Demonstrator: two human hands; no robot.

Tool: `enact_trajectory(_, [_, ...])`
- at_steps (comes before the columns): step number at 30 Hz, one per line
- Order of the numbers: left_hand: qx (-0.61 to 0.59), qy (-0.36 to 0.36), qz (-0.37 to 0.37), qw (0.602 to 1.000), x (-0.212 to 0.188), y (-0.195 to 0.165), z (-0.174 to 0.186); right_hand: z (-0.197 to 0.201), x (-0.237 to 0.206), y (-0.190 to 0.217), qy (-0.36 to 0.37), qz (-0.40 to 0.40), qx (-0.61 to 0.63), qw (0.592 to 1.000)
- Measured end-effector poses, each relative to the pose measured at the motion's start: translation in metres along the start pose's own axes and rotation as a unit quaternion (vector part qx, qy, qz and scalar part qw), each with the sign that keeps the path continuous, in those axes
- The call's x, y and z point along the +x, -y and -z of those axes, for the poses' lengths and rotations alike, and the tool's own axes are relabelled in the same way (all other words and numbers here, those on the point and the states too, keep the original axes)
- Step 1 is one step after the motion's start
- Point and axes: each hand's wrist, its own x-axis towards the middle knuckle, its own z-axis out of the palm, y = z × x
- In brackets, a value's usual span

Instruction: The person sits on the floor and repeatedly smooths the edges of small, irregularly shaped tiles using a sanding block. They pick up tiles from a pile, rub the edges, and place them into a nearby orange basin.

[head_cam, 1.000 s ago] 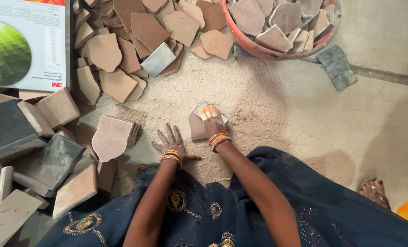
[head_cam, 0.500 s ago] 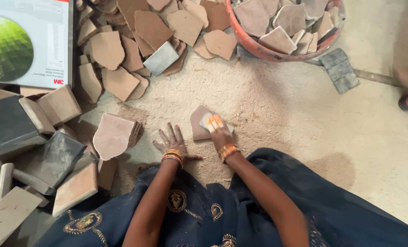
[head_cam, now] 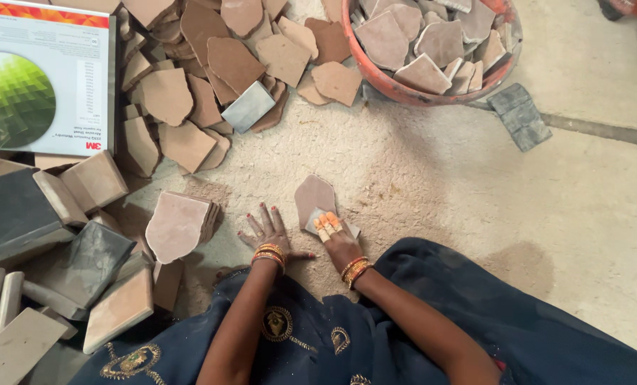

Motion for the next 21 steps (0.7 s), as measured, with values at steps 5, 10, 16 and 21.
enact_trajectory(5, [0.000,0.007,0.002,1.000,-0.003,-0.002,0.004,0.017,0.034,0.000,-0.005,-0.041,0.024,0.999])
enact_trajectory(10, [0.005,-0.013,-0.001,1.000,-0.002,-0.001,0.001,0.047,0.091,0.013,-0.052,-0.055,-0.027,0.997])
enact_trajectory(16, [0.009,-0.012,-0.012,1.000,0.019,0.008,-0.026,0.026,0.060,0.021,0.049,0.017,-0.041,0.998])
enact_trajectory(21, [0.026,0.010,0.020,0.999,0.039,0.000,-0.024,0.004,0.001,0.009,-0.030,0.078,0.019,0.996])
